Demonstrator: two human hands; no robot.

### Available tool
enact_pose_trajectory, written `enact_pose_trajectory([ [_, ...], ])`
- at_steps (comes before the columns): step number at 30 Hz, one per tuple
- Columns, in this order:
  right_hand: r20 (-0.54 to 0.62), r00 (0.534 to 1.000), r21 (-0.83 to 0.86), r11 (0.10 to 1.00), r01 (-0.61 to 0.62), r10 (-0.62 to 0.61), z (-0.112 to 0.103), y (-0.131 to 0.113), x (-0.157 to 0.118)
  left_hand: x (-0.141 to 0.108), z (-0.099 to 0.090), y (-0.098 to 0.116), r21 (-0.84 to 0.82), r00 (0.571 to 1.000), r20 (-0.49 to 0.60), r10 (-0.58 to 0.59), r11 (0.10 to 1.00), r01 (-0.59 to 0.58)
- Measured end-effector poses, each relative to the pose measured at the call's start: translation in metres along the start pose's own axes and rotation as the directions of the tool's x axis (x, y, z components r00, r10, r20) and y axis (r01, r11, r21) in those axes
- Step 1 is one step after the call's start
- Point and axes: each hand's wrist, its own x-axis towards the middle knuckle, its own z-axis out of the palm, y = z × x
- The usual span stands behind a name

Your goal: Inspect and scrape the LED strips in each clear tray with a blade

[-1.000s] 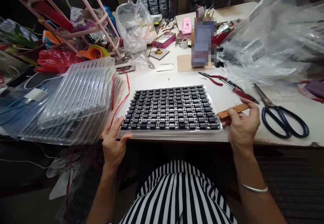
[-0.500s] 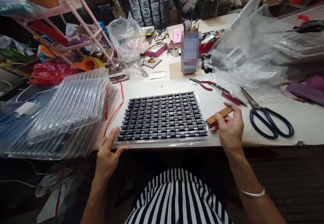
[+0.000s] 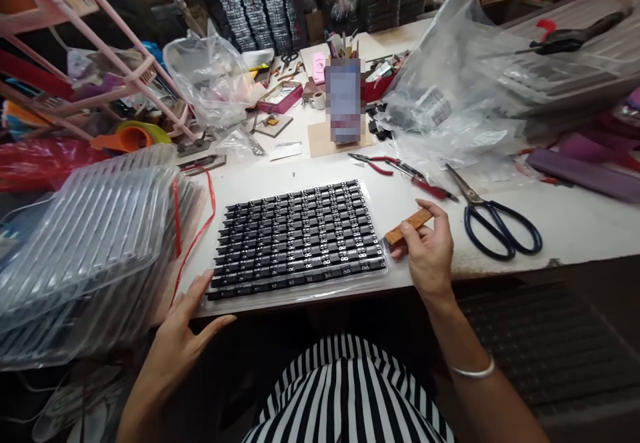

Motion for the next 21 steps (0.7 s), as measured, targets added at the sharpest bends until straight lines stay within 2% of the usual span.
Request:
enact_pose_trajectory([
  [4, 0.027, 0.999, -0.059, 0.998, 0.029, -0.027, 0.0, -0.001, -0.002, 0.007, 0.006, 0.003, -0.004, 1.0, -0.012, -0.007, 1.0, 0.007],
  [10, 0.064, 0.997, -0.148, 0.988, 0.046, -0.037, -0.001, -0.003, -0.003, 0.021, 0.02, 0.017, 0.157, 0.993, -0.091, 0.075, 0.986, -0.06],
  [17, 0.08, 0.995, -0.235, 0.969, 0.071, -0.054, -0.001, -0.006, -0.004, 0.028, 0.024, 0.021, 0.194, 0.991, -0.097, 0.091, 0.978, -0.071],
  [19, 0.094, 0.994, -0.26, 0.963, 0.073, -0.05, -0.001, -0.006, -0.003, 0.029, 0.02, 0.032, 0.175, 0.988, -0.116, 0.1, 0.981, -0.079],
  [21, 0.117, 0.992, -0.279, 0.958, 0.073, -0.042, -0.003, -0.007, -0.002, 0.023, 0.009, 0.052, 0.107, 0.975, -0.184, 0.129, 0.988, -0.111],
])
